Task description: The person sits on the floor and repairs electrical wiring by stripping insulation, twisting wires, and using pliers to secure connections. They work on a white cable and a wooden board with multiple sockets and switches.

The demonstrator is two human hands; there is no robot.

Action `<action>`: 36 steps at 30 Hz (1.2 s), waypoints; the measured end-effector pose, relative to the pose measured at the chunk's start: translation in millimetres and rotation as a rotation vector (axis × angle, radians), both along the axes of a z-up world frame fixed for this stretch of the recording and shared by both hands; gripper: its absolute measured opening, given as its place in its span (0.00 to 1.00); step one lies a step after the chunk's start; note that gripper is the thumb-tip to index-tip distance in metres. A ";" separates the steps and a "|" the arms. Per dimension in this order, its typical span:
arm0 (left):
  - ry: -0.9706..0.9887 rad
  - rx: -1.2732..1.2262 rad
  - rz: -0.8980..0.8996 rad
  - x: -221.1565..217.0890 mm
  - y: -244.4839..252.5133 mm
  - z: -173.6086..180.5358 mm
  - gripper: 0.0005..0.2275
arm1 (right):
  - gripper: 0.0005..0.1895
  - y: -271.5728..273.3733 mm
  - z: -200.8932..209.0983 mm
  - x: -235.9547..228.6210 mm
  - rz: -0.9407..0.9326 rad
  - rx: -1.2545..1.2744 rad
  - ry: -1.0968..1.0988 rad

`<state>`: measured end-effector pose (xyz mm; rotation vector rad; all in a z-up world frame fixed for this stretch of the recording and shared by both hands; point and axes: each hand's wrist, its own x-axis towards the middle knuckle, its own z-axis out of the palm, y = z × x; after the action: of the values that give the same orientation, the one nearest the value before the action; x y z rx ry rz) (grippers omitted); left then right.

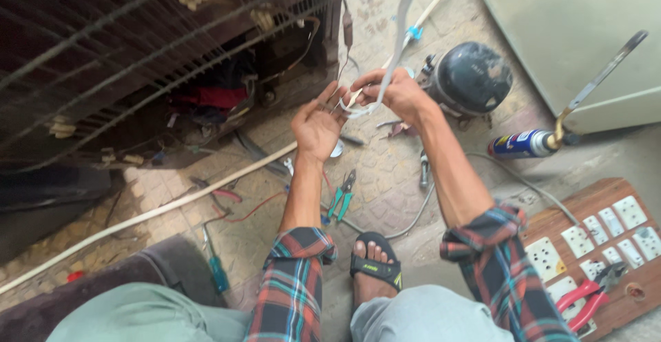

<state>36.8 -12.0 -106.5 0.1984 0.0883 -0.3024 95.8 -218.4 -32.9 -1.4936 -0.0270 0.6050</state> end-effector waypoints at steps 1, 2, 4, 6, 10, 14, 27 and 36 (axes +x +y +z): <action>-0.008 -0.056 0.000 3.3 -2.7 -1.5 0.25 | 0.13 -1.7 4.4 -2.6 -0.033 0.009 -0.032; -0.013 -0.111 -0.001 6.0 -5.8 -5.0 0.26 | 0.14 -4.4 9.7 -7.8 -0.019 -0.073 -0.089; -0.004 -0.165 0.002 11.6 -12.4 -16.7 0.26 | 0.19 -7.6 21.0 -24.9 0.011 -0.238 -0.198; 0.020 -0.164 0.009 16.8 -18.5 -30.3 0.25 | 0.22 -6.9 31.6 -44.8 0.134 -0.201 -0.332; 0.189 -0.036 -0.062 33.6 -22.6 -44.8 0.19 | 0.23 11.1 36.5 -66.0 0.113 -0.314 -0.680; 0.258 0.100 -0.102 51.9 -19.8 -42.5 0.19 | 0.15 28.2 22.1 -59.5 -0.050 -0.341 -0.810; 0.146 0.180 -0.134 47.1 -23.2 -60.9 0.22 | 0.11 46.1 -7.1 -66.6 -0.483 -0.482 -0.853; 0.077 0.312 -0.079 35.4 -14.9 -31.5 0.21 | 0.13 65.9 6.6 -56.7 -0.750 -0.472 -0.588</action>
<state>72.2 -26.8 -138.0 0.5008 0.2044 -0.3746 39.1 -152.4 -26.3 -1.9309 0.2262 -0.4729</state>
